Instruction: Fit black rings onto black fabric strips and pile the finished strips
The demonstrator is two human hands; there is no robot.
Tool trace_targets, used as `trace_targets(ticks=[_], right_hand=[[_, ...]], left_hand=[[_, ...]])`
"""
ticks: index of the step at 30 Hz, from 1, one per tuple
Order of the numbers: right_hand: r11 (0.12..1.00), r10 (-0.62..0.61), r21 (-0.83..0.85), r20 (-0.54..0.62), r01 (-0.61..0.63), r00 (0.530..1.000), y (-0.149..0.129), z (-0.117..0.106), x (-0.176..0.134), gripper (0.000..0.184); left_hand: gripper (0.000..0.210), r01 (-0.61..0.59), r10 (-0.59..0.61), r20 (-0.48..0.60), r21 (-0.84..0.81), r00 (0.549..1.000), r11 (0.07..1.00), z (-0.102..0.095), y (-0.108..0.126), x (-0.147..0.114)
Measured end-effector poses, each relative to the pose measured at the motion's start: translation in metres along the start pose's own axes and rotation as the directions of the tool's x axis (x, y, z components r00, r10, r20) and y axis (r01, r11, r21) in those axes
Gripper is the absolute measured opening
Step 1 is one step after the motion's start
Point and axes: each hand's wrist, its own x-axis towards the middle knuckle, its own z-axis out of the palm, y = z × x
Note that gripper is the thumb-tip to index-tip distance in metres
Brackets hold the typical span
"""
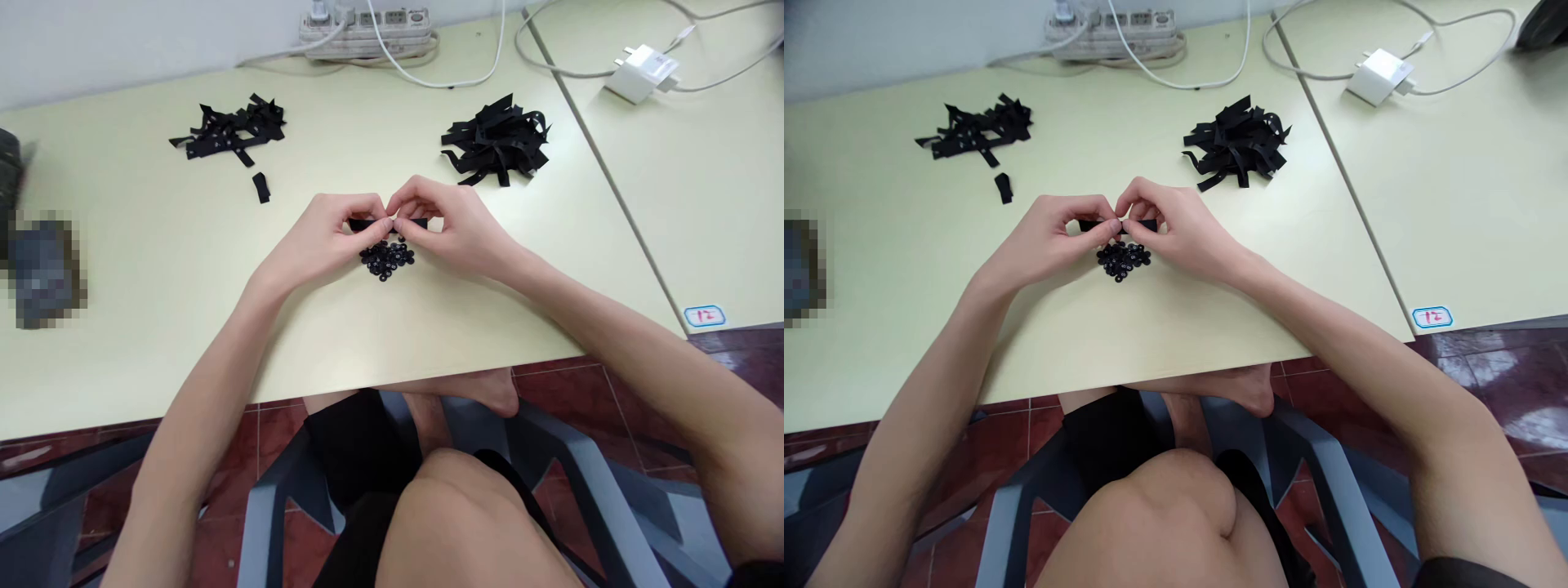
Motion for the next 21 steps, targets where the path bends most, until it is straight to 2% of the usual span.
trace_targets(ticks=[6, 13, 17, 21], right_hand=[[0.999, 0.03, 0.026, -0.022, -0.029, 0.999, -0.002, -0.002, 0.001, 0.009], [0.998, 0.051, 0.047, -0.053, -0.049, 0.997, 0.0, -0.008, 0.004, 0.02], [0.997, 0.048, 0.054, -0.034, -0.046, 0.998, 0.001, -0.004, 0.002, 0.024], [0.997, 0.046, 0.069, -0.02, -0.044, 0.999, -0.002, -0.005, 0.003, 0.02]], left_hand=[[0.019, 0.017, -0.016, -0.049, 0.025, 0.999, 1.0, -0.001, -0.001, 0.001], [0.011, 0.011, -0.012, -0.172, -0.006, 0.985, 1.0, -0.001, -0.011, 0.004], [0.012, 0.006, -0.012, -0.128, -0.049, 0.992, 0.999, 0.005, -0.009, 0.004], [0.011, 0.002, -0.01, -0.108, -0.079, 0.994, 0.997, 0.009, -0.008, 0.005]])
